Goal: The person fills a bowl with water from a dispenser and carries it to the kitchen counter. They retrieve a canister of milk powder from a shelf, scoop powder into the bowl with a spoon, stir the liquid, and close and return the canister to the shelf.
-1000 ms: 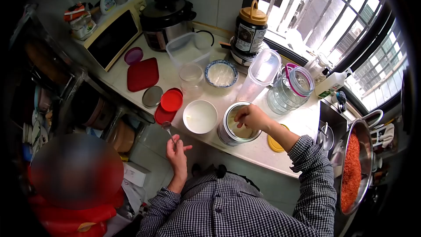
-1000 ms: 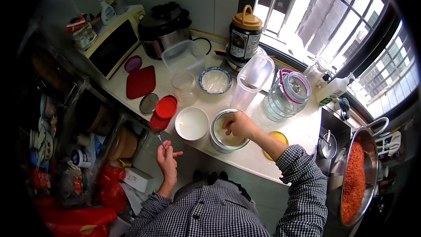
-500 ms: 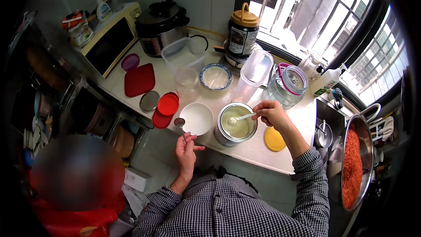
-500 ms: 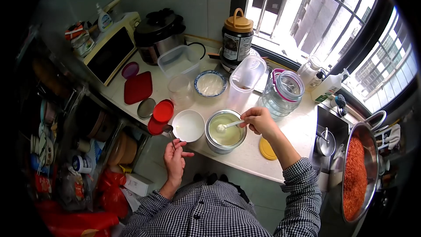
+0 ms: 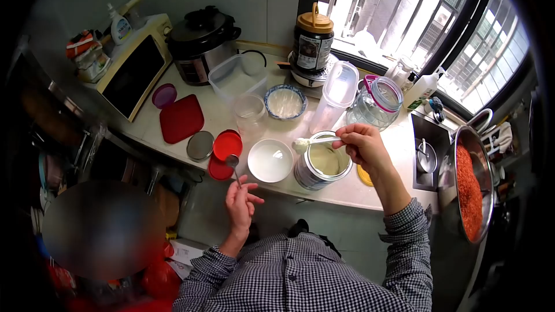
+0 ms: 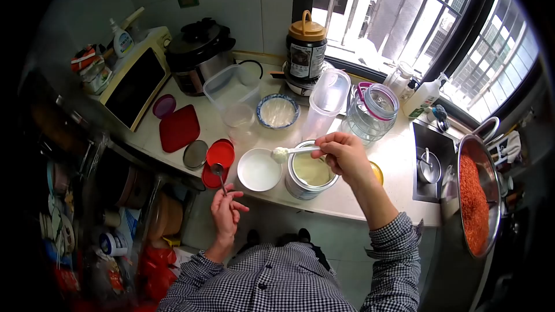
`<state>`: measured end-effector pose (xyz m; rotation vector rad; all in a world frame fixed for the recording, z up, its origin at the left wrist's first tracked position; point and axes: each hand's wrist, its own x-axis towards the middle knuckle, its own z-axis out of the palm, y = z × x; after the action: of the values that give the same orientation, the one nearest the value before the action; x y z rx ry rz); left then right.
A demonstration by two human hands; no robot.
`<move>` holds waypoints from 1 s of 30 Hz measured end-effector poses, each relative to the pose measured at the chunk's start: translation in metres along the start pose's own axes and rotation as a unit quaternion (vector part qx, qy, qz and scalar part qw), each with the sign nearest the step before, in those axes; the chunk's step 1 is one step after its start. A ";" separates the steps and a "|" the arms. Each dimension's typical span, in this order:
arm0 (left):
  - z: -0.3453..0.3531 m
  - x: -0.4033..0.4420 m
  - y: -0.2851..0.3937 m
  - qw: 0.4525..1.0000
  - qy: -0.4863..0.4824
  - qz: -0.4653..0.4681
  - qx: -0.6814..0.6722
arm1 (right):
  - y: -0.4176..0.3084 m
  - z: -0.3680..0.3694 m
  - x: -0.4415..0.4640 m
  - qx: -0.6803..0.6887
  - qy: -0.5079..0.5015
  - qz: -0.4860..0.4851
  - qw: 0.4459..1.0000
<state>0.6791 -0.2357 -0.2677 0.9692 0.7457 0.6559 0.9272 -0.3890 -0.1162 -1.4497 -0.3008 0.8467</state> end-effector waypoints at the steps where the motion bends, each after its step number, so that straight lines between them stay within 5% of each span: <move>1: -0.009 0.003 0.004 1.000 -0.008 0.000 -0.002 | 0.003 0.012 -0.001 0.008 0.008 0.001 1.000; 5: -0.048 0.016 0.022 1.000 -0.030 -0.003 -0.004 | 0.035 0.056 -0.007 0.025 0.040 -0.013 0.999; 10: -0.071 0.027 0.034 0.998 -0.050 -0.022 0.004 | 0.102 0.101 -0.011 -0.204 0.138 -0.137 0.959; 11: -0.073 0.027 0.034 0.998 -0.053 -0.029 0.005 | 0.121 0.105 -0.008 -0.277 0.147 -0.188 0.931; 13: -0.077 0.030 0.038 0.998 -0.059 -0.035 0.008 | 0.147 0.105 -0.004 -0.506 0.144 -0.385 0.759; 21: -0.093 0.038 0.039 0.995 -0.081 -0.045 0.031 | 0.172 0.110 -0.010 -0.666 0.103 -0.472 0.568; 27: -0.098 0.034 0.035 0.991 -0.117 -0.050 0.028 | 0.174 0.111 -0.015 -0.684 0.084 -0.465 0.556; 30: -0.097 0.036 0.032 0.990 -0.123 -0.061 0.019 | 0.173 0.111 -0.012 -0.611 0.131 -0.479 0.616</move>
<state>0.6175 -0.1479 -0.2838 1.0097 0.5939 0.4073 0.7912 -0.3318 -0.2598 -2.1722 -1.4746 -0.6949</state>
